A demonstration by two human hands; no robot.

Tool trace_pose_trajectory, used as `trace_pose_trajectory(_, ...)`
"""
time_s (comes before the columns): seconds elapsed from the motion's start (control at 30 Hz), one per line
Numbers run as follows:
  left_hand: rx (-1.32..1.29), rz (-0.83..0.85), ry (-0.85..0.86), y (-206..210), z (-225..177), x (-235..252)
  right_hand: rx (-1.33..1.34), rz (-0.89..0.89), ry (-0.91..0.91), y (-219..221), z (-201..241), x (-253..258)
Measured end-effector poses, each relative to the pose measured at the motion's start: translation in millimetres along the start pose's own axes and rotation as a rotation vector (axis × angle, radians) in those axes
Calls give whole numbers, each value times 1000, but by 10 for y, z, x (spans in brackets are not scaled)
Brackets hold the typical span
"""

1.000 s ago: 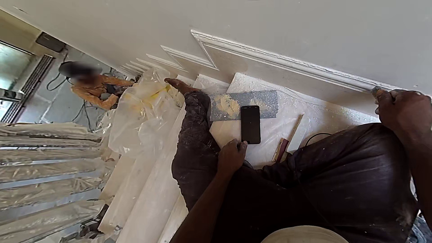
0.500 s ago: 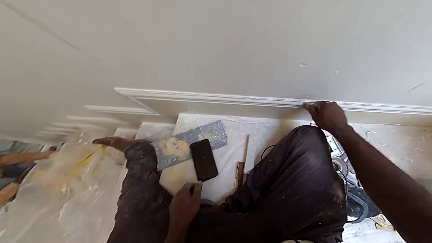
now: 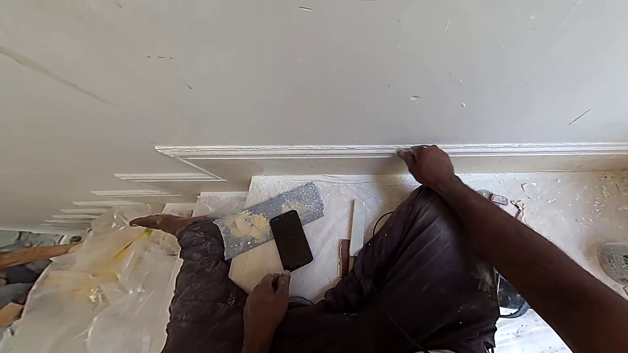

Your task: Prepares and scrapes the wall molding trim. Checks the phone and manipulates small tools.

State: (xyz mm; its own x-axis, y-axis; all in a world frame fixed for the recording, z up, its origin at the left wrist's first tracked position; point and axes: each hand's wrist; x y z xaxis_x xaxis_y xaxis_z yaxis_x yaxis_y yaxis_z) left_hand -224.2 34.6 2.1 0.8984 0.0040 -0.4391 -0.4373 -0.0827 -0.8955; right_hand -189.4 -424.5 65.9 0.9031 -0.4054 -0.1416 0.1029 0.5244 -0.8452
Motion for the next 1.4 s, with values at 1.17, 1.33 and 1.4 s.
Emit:
trace_pose_trajectory(1.17, -75, 33, 44, 43, 65, 51, -22, -75, 66, -190, -327, -131)
trace_pose_trajectory(1.33, -96, 9, 33, 32, 56, 35, -33, -54, 36, -95, -63, -16)
trace_pose_trajectory(1.4, -97, 0, 34, 30, 51, 26, -16, -65, 63, -61, -21, -18)
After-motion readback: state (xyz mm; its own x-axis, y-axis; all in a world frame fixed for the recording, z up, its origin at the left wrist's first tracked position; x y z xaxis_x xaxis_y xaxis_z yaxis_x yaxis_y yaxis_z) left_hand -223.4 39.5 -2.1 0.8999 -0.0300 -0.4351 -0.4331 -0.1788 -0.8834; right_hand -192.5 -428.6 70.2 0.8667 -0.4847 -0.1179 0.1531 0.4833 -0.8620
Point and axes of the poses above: each hand's wrist, its own x-axis towards the middle knuckle, its own y-axis out of the palm, z = x × y, and after that the axes turned 15 degrees about x, right-handed
